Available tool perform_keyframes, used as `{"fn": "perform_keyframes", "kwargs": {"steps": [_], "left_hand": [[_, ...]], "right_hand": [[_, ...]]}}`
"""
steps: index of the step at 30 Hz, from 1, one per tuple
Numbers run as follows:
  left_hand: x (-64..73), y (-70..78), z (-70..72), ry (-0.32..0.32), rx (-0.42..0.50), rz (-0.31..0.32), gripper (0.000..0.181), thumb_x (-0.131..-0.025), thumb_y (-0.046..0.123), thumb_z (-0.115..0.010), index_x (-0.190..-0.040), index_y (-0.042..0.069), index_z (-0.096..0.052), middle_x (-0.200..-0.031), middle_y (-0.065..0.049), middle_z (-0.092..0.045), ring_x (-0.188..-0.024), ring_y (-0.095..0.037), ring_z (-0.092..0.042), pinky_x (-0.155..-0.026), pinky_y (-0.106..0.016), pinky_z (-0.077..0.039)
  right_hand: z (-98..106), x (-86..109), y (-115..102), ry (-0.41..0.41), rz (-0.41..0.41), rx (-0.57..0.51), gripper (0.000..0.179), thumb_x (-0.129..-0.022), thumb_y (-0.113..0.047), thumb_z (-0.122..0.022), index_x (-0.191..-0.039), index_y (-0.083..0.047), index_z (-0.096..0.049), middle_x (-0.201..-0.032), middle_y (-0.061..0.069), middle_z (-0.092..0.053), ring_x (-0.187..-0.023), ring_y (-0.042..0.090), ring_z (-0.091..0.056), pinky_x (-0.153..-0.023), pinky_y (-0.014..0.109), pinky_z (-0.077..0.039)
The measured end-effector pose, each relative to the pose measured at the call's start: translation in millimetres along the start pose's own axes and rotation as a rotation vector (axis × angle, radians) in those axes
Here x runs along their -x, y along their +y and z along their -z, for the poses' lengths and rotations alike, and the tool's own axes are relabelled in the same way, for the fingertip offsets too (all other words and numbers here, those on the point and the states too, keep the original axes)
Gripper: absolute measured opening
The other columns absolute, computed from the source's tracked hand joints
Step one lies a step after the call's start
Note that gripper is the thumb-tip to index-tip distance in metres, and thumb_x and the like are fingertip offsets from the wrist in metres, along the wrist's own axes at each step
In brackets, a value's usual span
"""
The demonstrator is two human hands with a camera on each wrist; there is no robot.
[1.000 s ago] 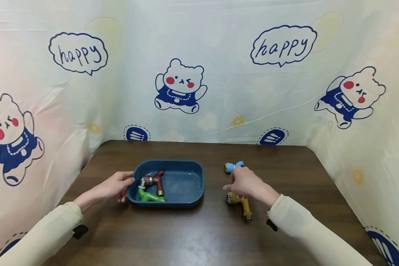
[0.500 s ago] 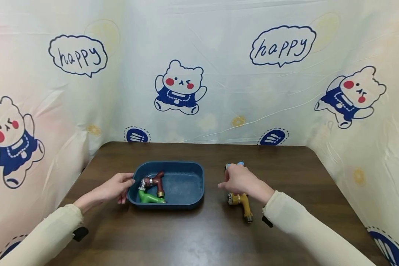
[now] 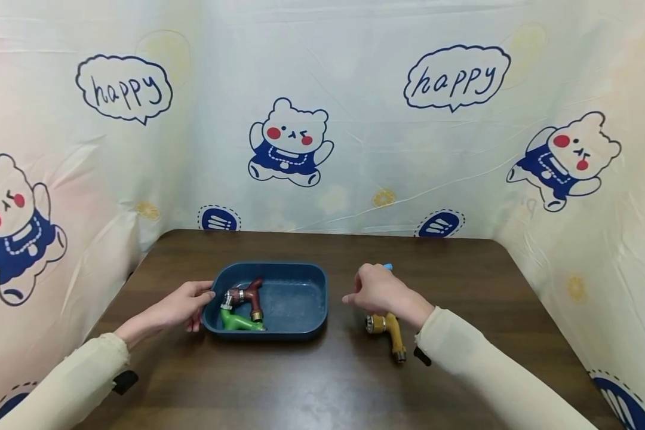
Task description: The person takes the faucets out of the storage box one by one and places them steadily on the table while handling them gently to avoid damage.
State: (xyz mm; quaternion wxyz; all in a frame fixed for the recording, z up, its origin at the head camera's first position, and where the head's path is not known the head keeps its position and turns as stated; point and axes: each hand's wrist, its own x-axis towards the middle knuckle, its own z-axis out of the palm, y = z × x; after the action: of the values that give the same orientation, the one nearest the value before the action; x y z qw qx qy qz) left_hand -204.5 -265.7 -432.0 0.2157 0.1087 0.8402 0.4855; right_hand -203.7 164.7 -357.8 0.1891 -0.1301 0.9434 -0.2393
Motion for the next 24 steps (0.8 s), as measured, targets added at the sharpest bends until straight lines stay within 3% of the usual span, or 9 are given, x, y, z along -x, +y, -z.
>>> {"fn": "perform_keyframes", "kwargs": {"steps": [5, 11, 24], "left_hand": [[-1.0, 2.1, -1.6, 0.005, -0.009, -0.004, 0.053, -0.113, 0.01, -0.04, -0.157, -0.018, -0.026, -0.063, -0.012, -0.06, -0.048, -0.022, -0.06, -0.046, -0.042, -0.057], [-0.8, 1.5, 0.1, -0.005, -0.008, -0.002, 0.052, -0.113, 0.009, -0.04, -0.156, -0.018, -0.027, -0.063, -0.012, -0.06, -0.048, -0.022, -0.06, -0.046, -0.04, -0.056], [-1.7, 2.5, 1.9, -0.008, -0.016, 0.014, 0.052, -0.113, 0.008, -0.04, -0.157, -0.017, -0.027, -0.064, -0.012, -0.06, -0.049, -0.021, -0.06, -0.046, -0.036, -0.056]], "right_hand": [[4, 0.3, -3, -0.006, -0.007, -0.04, 0.025, -0.098, -0.025, -0.078, -0.084, -0.007, -0.07, -0.064, 0.011, -0.065, -0.052, 0.021, -0.061, -0.048, 0.031, -0.051], [5, -3.0, -12, 0.006, 0.02, 0.024, 0.026, -0.098, -0.028, -0.078, -0.084, -0.006, -0.073, -0.065, 0.007, -0.065, -0.053, 0.017, -0.059, -0.051, 0.03, -0.049], [6, -20.8, -27, 0.025, 0.035, 0.091, 0.02, -0.095, -0.027, -0.081, -0.089, -0.009, -0.075, -0.077, 0.003, -0.067, -0.064, 0.019, -0.064, -0.057, 0.032, -0.056]]}}
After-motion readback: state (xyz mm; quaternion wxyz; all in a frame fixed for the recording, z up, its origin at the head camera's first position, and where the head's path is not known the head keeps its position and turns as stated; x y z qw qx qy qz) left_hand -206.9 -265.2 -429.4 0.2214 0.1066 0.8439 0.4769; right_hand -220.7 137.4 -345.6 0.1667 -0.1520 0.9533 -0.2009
